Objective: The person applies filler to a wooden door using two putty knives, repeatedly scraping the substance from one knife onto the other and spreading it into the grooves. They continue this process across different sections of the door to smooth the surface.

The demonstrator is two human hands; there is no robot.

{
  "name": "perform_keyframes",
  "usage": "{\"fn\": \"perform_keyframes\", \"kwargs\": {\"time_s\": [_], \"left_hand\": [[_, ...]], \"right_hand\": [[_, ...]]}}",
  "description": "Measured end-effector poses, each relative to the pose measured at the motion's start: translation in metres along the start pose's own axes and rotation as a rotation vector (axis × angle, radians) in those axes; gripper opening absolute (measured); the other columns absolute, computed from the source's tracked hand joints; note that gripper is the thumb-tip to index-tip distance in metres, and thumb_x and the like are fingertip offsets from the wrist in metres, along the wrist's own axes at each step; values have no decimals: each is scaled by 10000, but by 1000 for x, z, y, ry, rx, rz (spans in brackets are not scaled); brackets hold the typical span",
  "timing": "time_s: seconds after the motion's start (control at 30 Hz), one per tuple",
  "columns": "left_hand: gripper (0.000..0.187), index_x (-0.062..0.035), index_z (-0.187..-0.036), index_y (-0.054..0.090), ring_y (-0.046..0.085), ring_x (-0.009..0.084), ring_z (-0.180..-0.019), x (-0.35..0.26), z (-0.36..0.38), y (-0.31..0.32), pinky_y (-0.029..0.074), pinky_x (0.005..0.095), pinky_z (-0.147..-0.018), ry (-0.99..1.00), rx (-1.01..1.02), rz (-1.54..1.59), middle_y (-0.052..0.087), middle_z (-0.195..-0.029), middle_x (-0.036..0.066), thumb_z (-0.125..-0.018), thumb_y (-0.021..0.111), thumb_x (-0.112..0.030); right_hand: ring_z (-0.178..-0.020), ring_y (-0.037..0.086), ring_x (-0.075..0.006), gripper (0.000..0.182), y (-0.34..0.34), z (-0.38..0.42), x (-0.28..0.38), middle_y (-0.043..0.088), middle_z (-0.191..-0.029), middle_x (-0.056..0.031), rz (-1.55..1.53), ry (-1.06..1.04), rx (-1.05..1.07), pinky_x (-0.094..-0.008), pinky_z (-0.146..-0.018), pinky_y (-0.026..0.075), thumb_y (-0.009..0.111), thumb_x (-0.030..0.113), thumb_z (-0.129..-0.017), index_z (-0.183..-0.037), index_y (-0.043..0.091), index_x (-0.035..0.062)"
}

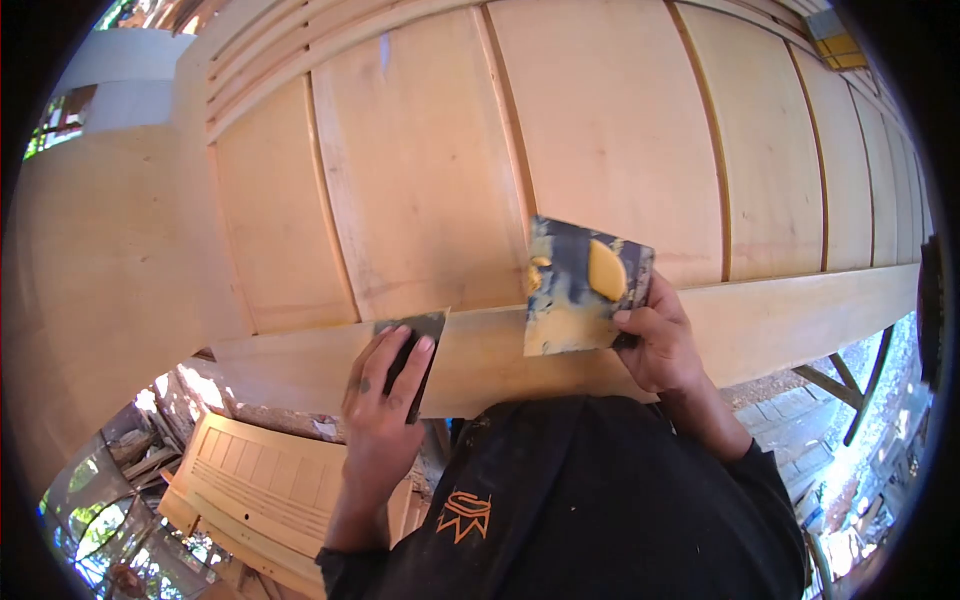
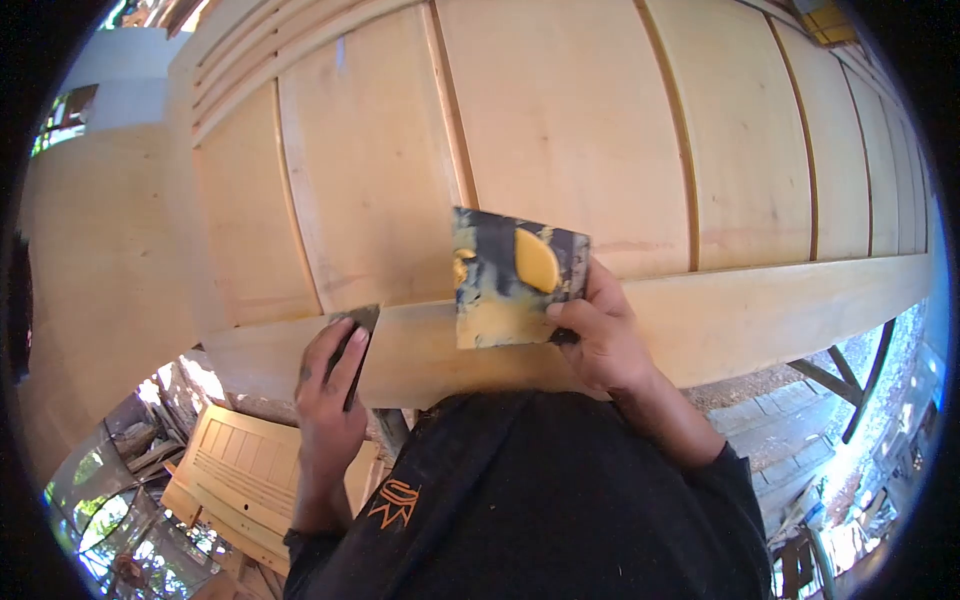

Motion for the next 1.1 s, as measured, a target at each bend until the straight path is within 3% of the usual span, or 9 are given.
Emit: {"fn": "perform_keyframes", "kwargs": {"time_s": [0.33,0.4,0.47,0.53,0.63,0.77,0.87,0.9,1.1], "left_hand": [[373,-162,-1157,586,509,344,-1077,59,33,4,420,487,-904,72,161,104,520,-1145,181,-788,639,-170],[337,-68,-1138,578,542,341,-1059,73,25,-19,420,471,-933,-167,23,454,551,-1128,190,-829,617,-197],[376,39,-1122,538,557,336,-1053,104,44,-50,417,443,-957,-513,-202,192,576,-1098,201,-849,598,-212],[400,96,-1101,528,559,296,-1040,132,22,-56,429,399,-941,-648,-389,646,579,-1106,214,-811,610,-166],[415,73,-1113,548,567,260,-1019,130,-9,-54,432,378,-927,-767,-261,750,563,-1135,251,-764,621,-140],[404,22,-1098,579,629,268,-798,133,-64,-44,503,372,-789,-480,139,858,618,-977,248,-715,629,-97],[385,-32,-1108,589,652,296,-667,138,-106,-38,540,388,-689,-207,488,944,643,-830,236,-723,595,-51],[368,-85,-1134,599,654,317,-832,133,-117,-42,533,404,-745,-302,618,1048,630,-968,241,-767,591,-52],[386,-32,-1062,568,678,296,-814,138,-131,-22,570,343,-685,-34,818,1093,631,-925,247,-711,726,-11]], "right_hand": [[-1167,497,-338,631,-58,4,20,460,-1294,-214,-111,-325,-50,-482,-1017,383,460,-55,-705,-1325,340,-31],[-1119,516,-394,664,-65,15,22,467,-1252,-228,-171,-347,-155,-534,-925,449,441,-55,-720,-1363,283,-16],[-1076,535,-423,675,-80,26,26,475,-1216,-235,-187,-350,-169,-559,-857,486,427,-55,-732,-1381,248,-6],[-962,579,-445,681,-80,28,28,490,-1123,-241,-153,-372,-267,-581,-747,521,426,-49,-751,-1391,200,4],[-866,609,-438,698,-82,31,28,517,-1039,-234,-86,-339,-325,-578,-705,527,463,-34,-757,-1397,190,29],[-925,608,-431,565,-74,31,33,550,-1101,-289,-41,-296,-166,-665,-720,503,516,-45,-718,-1259,354,-70],[-808,624,-464,583,-75,37,33,569,-1001,-292,5,-361,-205,-623,-638,539,503,-33,-746,-1287,286,-40],[-769,619,-413,595,-73,38,36,551,-1001,-235,65,-331,-135,-558,-669,546,442,-64,-789,-1342,244,32],[-792,627,-361,498,-74,26,46,566,-967,-194,28,-285,22,-516,-710,556,553,0,-855,-1283,307,68]]}}
Point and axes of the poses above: each hand's wrist, its own z-axis away from the middle knuckle, its own y-axis out of the palm, x = y × z, the point moved 1 cm from there along -z, towards the middle knuckle
